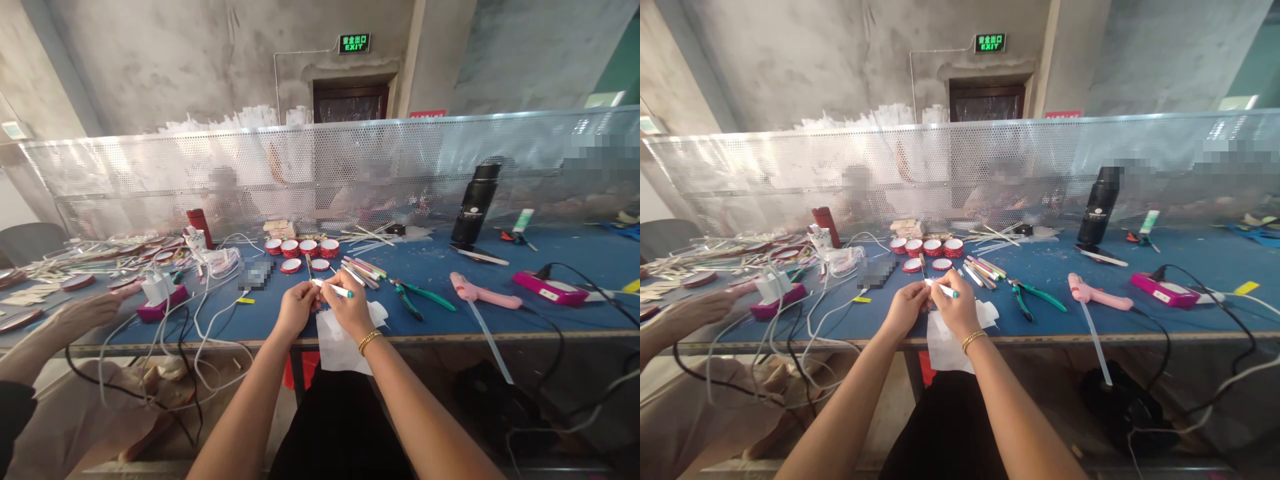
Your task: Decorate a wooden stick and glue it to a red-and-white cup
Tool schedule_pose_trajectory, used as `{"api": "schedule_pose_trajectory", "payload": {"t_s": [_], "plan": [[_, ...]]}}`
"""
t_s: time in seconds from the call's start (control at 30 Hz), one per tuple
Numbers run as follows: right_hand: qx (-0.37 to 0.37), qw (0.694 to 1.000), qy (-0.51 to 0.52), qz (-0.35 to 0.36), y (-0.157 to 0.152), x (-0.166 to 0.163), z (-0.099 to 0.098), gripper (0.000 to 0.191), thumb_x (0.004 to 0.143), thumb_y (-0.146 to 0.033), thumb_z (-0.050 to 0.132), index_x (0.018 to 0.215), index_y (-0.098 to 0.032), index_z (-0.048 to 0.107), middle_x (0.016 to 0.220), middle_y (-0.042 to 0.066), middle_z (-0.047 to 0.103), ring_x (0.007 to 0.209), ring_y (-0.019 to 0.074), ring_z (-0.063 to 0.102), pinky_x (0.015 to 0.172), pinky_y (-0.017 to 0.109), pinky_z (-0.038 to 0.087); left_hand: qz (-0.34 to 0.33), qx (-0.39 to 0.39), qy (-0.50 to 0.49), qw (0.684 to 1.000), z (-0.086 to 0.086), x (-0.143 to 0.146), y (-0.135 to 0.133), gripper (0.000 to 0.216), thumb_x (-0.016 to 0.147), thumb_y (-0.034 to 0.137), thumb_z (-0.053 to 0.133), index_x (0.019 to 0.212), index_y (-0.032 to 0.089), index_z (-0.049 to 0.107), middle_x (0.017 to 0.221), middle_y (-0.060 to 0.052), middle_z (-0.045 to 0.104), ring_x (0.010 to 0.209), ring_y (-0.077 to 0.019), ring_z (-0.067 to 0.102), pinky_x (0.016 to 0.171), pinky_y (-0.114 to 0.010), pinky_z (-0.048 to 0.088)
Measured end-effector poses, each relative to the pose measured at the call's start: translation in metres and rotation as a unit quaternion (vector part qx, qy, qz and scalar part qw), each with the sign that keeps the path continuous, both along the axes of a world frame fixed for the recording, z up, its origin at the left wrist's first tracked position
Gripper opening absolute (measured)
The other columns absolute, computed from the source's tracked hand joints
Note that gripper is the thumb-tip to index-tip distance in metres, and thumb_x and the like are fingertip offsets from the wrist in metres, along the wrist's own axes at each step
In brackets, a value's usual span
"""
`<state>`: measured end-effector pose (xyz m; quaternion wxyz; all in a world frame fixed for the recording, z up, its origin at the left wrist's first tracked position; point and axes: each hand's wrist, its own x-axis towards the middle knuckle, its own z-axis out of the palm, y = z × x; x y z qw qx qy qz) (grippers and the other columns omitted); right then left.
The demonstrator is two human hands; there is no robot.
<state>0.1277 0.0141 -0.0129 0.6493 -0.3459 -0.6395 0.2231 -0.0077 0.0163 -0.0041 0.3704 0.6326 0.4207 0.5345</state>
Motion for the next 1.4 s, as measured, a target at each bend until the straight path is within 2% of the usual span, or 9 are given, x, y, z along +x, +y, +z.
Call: {"api": "schedule_pose_trajectory", "payload": {"t_s": [0.17,0.5,0.73,1.0,1.27,1.4], "plan": [[0.007,0.999,0.012,-0.031,0.0004,0.0008,0.0007,0.013,0.085,-0.028,0.061,0.075,-0.025,0.053,0.067,0.0,0.066,0.066,0.0203,0.064,0.064,0.033,0.05,-0.003,-0.01,-0.008,1.0,0.0044,0.0018,-0.0041,0.028,0.08,0.04,0.063,0.064,0.017,0.06,0.055,0.001,0.056,0.051,-0.0104,0.046,0.05,-0.023,0.035],[0.003,1.0,0.006,0.007,-0.002,0.0002,0.0014,0.012,0.086,-0.028,0.06,0.076,-0.025,0.054,0.064,-0.001,0.066,0.061,0.0197,0.064,0.061,0.033,0.05,0.001,0.0,0.007,1.0,0.002,0.0003,-0.002,0.029,0.08,0.041,0.062,0.063,0.018,0.058,0.056,0.001,0.055,0.051,-0.0101,0.046,0.051,-0.022,0.035],[0.013,0.999,0.008,-0.039,-0.0014,0.0011,0.0015,0.012,0.085,-0.028,0.06,0.075,-0.025,0.053,0.067,0.0,0.066,0.065,0.0204,0.065,0.063,0.033,0.051,0.003,-0.01,-0.003,1.0,0.0053,0.0021,-0.0046,0.028,0.08,0.04,0.063,0.063,0.018,0.06,0.056,0.001,0.055,0.051,-0.0106,0.046,0.05,-0.022,0.035],[0.002,1.0,0.007,0.005,-0.0033,0.0005,0.0034,0.012,0.086,-0.029,0.06,0.076,-0.025,0.054,0.065,0.0,0.066,0.062,0.0199,0.065,0.063,0.033,0.051,-0.003,-0.001,0.007,1.0,0.0033,0.0012,-0.0036,0.029,0.081,0.04,0.061,0.062,0.018,0.058,0.055,0.002,0.054,0.052,-0.0103,0.046,0.05,-0.022,0.035],[0.007,0.999,0.004,-0.047,-0.0013,0.0011,0.0028,0.013,0.085,-0.03,0.06,0.075,-0.025,0.053,0.066,0.001,0.065,0.067,0.0209,0.064,0.063,0.033,0.05,-0.002,-0.009,-0.006,1.0,0.0055,0.0016,-0.005,0.03,0.08,0.042,0.065,0.062,0.018,0.06,0.056,0.001,0.057,0.051,-0.0106,0.047,0.051,-0.022,0.036],[0.001,1.0,0.012,-0.019,-0.0024,0.0002,0.0025,0.013,0.085,-0.03,0.06,0.075,-0.026,0.053,0.066,0.0,0.066,0.065,0.021,0.064,0.064,0.034,0.051,-0.004,-0.01,-0.006,1.0,0.0042,0.0013,-0.0038,0.03,0.08,0.042,0.065,0.062,0.018,0.059,0.057,0.0,0.058,0.051,-0.0104,0.047,0.05,-0.022,0.036]]}}
